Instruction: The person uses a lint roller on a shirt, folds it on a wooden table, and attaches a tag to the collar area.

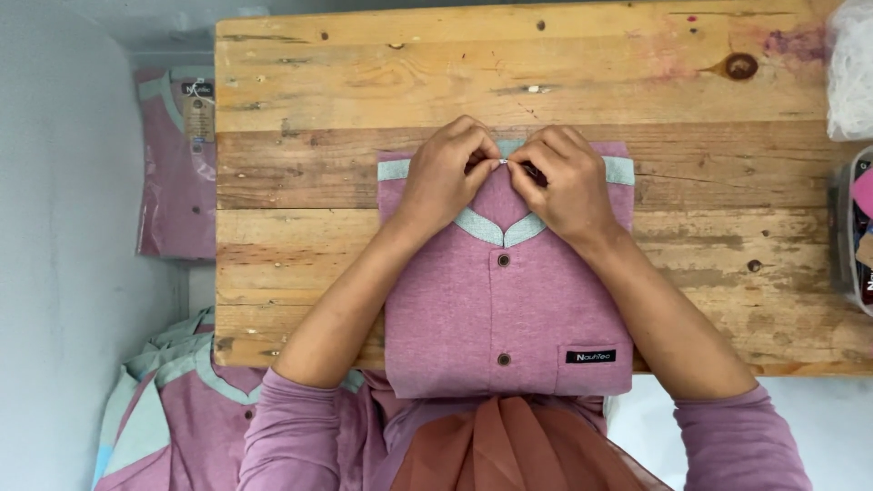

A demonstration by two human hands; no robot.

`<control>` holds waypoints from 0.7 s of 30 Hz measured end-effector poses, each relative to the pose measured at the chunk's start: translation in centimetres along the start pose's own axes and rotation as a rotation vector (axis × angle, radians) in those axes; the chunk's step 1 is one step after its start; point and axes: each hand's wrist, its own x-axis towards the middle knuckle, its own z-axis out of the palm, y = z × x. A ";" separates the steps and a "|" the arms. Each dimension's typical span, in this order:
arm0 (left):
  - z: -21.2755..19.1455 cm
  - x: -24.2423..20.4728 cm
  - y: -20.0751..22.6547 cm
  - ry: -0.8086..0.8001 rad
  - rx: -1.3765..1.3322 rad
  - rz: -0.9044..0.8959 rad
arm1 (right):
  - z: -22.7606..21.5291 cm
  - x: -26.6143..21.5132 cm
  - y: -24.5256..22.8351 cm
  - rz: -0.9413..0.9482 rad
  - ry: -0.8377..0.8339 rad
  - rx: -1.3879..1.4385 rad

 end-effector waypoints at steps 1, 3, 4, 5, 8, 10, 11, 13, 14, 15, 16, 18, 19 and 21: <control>0.1 0.0 0.0 0.000 -0.001 -0.002 | 0.0 0.1 -0.2 0.000 -0.002 0.000; 0.0 -0.1 0.1 0.001 -0.013 -0.019 | 0.0 0.4 -0.6 -0.010 -0.008 -0.004; 0.0 -0.1 0.1 0.001 -0.013 -0.018 | 0.0 0.5 -0.7 -0.010 -0.007 -0.004; 0.0 -0.1 0.1 -0.002 -0.007 0.002 | -0.1 0.5 -0.7 -0.014 -0.014 -0.012; -0.9 -0.3 0.6 -0.020 -0.046 0.040 | -1.4 1.4 -1.6 -0.033 -0.041 -0.019; -1.5 -0.4 0.7 -0.034 -0.092 0.058 | -2.2 1.7 -1.8 -0.048 -0.062 -0.018; -1.6 -0.5 0.6 -0.034 -0.055 0.114 | -2.2 1.6 -1.5 -0.022 -0.094 0.033; -1.6 -0.5 0.3 -0.030 -0.017 0.170 | -2.3 1.4 -1.3 0.002 -0.127 0.084; -1.5 -0.5 0.1 -0.037 0.108 0.227 | -2.2 1.5 -1.3 0.002 -0.124 0.093; -1.4 -0.4 -0.1 -0.044 0.232 0.283 | -2.2 1.6 -1.2 0.003 -0.122 0.102; -1.0 -0.6 -0.6 -0.043 0.233 0.283 | -2.0 1.5 -1.0 0.002 -0.121 0.102; 0.0 -0.9 -1.6 -0.005 0.248 0.279 | -1.6 1.2 -0.7 -0.001 -0.114 0.077; -0.2 -0.8 -1.5 -0.006 0.247 0.279 | -1.6 1.3 -0.7 0.000 -0.115 0.076; -0.5 -0.8 -1.3 -0.008 0.211 0.277 | -1.5 1.2 -0.9 -0.001 -0.104 0.068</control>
